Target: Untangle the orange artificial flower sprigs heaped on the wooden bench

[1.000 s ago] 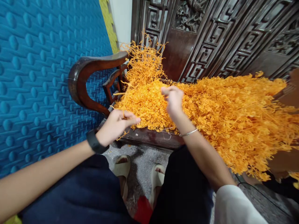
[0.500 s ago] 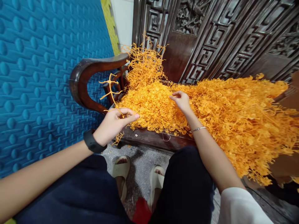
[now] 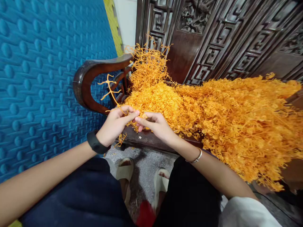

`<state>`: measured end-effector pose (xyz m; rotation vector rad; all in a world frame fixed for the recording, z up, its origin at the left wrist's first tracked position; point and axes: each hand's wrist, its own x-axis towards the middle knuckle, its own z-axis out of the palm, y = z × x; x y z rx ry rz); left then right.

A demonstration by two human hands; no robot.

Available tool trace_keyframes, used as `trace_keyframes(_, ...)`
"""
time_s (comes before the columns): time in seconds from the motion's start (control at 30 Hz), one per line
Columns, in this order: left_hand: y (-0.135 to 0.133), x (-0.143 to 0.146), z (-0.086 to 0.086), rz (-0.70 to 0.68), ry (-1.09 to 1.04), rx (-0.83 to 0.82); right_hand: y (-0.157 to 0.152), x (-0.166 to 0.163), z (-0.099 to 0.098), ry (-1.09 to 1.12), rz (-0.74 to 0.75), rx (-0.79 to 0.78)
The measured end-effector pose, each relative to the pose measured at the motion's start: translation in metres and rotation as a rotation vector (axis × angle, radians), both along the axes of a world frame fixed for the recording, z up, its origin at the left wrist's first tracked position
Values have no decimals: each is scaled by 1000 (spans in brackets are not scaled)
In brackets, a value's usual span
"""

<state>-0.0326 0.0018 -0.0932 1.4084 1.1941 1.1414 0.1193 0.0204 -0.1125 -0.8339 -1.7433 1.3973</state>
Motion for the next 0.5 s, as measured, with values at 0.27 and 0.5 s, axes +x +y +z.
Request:
trace_keyframes(0.27, -7, 3, -6, 92, -71, 10, -17, -9, -17, -152, -265, 712)
trace_keyframes(0.5, -17, 4, -3, 177, 114, 206, -21, -16, -19, -265, -340, 1269)
